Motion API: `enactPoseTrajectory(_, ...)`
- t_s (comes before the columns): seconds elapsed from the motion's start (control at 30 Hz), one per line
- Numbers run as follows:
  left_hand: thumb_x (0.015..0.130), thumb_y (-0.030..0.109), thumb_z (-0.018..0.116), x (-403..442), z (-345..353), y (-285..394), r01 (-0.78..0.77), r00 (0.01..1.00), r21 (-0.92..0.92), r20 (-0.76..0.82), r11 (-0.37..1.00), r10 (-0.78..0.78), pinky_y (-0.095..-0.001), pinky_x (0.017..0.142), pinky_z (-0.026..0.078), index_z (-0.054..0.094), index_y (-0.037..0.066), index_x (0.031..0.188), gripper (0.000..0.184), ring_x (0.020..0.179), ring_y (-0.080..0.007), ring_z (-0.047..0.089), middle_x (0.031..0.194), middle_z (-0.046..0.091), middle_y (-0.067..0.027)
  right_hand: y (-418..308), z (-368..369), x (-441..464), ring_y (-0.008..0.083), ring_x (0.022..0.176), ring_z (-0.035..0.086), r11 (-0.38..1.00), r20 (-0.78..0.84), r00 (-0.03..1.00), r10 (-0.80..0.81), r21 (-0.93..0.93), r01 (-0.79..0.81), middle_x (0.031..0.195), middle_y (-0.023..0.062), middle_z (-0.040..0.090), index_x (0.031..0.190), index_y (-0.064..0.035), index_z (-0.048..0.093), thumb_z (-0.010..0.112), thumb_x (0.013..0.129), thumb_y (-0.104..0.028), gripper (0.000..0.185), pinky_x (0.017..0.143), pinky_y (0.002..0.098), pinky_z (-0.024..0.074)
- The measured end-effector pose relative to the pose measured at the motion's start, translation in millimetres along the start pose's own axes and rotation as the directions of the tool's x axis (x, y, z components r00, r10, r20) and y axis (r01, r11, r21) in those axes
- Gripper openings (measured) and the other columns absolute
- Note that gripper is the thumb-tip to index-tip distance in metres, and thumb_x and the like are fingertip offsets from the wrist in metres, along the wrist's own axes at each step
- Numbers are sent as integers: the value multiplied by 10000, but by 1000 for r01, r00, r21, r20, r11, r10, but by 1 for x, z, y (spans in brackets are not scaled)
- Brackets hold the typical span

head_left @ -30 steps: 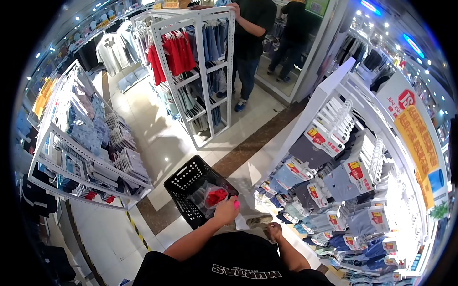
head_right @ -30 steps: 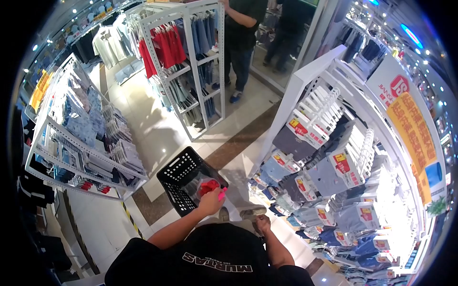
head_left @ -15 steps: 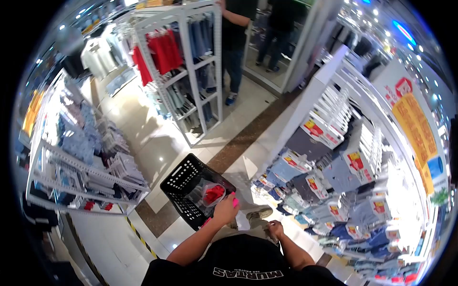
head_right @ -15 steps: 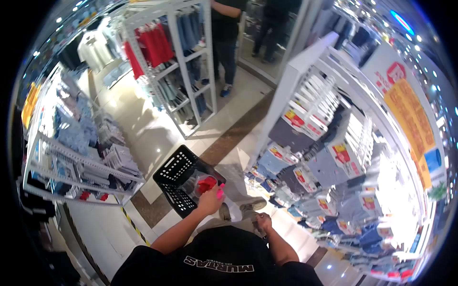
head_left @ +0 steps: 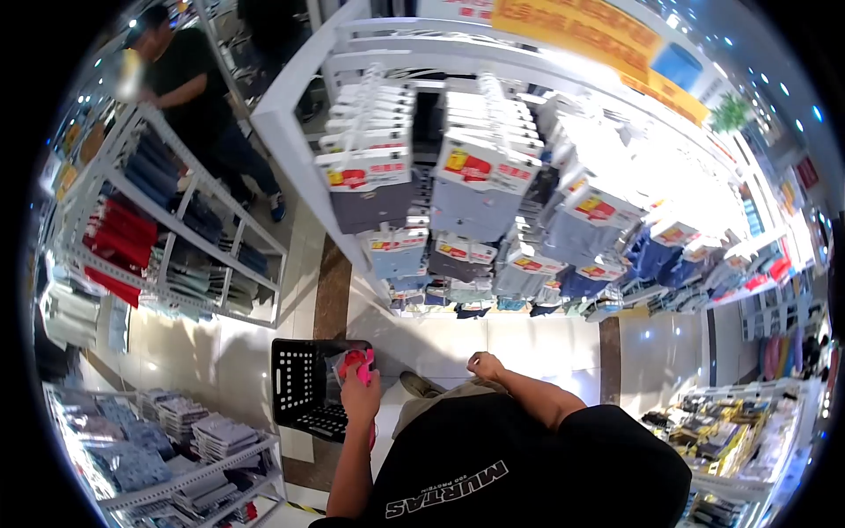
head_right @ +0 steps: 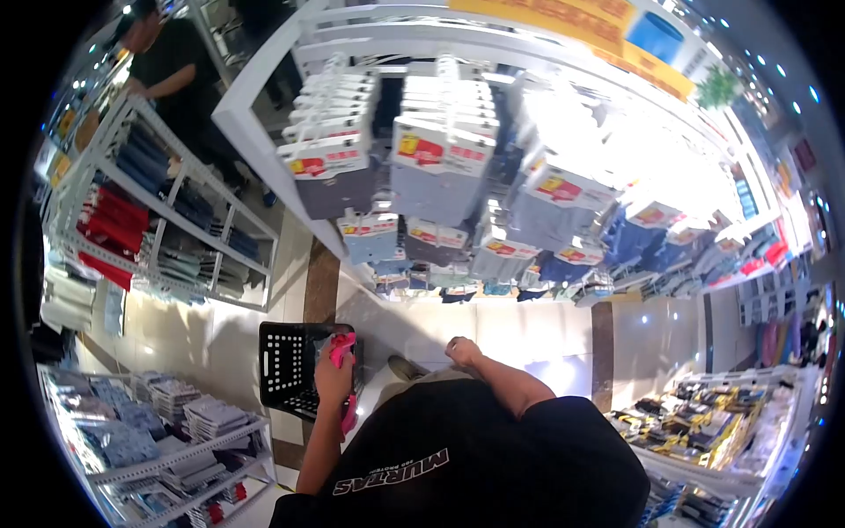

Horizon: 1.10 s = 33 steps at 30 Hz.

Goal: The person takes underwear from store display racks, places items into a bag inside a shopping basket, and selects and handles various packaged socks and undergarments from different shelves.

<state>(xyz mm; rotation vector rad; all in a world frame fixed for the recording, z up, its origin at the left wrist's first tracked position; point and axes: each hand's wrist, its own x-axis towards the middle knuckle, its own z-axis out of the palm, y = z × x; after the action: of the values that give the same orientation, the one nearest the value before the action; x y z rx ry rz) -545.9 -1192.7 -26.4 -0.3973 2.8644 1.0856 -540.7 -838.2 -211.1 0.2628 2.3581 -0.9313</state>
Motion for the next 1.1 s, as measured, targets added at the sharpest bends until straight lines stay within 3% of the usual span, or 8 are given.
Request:
enactPoseTrajectory(0.23,865,330,670,-17,16,30,41,996,94,76,995,-48,-514,787,523,585,70,1206,438,905,-456,665,979,685,-263,37,-24,-29,244,793,698,993,-72,997,3,122,6,859,126,727,942,-67,722,688,825,-283,248,763,340,549)
enactPoseTrajectory(0.4,871,322,666,-33,43,36,-52,999,92,17,994,51,-511,789,526,590,62,1196,423,887,-451,667,972,689,-253,13,-97,-64,135,649,635,794,-318,947,-49,563,230,799,59,675,994,-1,684,656,917,-194,211,617,277,513)
enactPoseTrajectory(0.47,874,330,658,-41,48,53,-39,999,109,23,993,37,-514,783,526,590,59,1188,421,884,-454,667,961,690,-250,-9,-152,-82,124,676,629,783,-448,889,-95,518,345,817,58,676,1058,13,667,655,927,-185,238,620,267,499)
enactPoseTrajectory(0.5,874,331,654,-45,52,59,-39,999,119,23,992,36,-515,780,526,591,60,1187,419,883,-454,667,957,691,-250,-21,-177,-92,116,719,623,642,-521,845,-116,610,464,831,50,675,1087,24,653,655,926,-180,259,653,260,494)
enactPoseTrajectory(0.53,875,333,650,-48,56,64,-39,999,130,21,991,36,-516,777,526,591,61,1185,417,883,-455,666,954,691,-249,-32,-206,-101,101,758,612,736,-594,794,-129,480,478,840,54,672,1092,31,642,643,932,-158,248,700,250,492)
enactPoseTrajectory(0.77,876,326,630,-65,80,93,-43,999,186,-2,982,45,-527,762,527,619,93,1137,351,854,-449,670,908,695,-238,-131,-332,-169,208,1147,544,477,-931,253,-265,101,873,1288,144,521,1374,21,432,715,889,-119,579,970,352,451)
enactPoseTrajectory(0.83,875,330,626,-72,82,100,-35,999,208,-18,977,40,-528,759,528,625,97,1125,343,849,-447,671,899,697,-233,-145,-344,-169,213,1198,504,482,-936,218,-277,60,874,1347,152,476,1416,20,365,712,898,-111,636,1013,375,424)
enactPoseTrajectory(1.1,879,358,607,-78,95,110,-14,999,250,-43,968,26,-522,748,538,621,104,1139,363,827,-432,679,883,698,-230,-159,-352,-158,213,1080,546,356,-913,382,-147,311,881,1200,139,524,1312,6,417,747,877,-148,568,938,359,462)
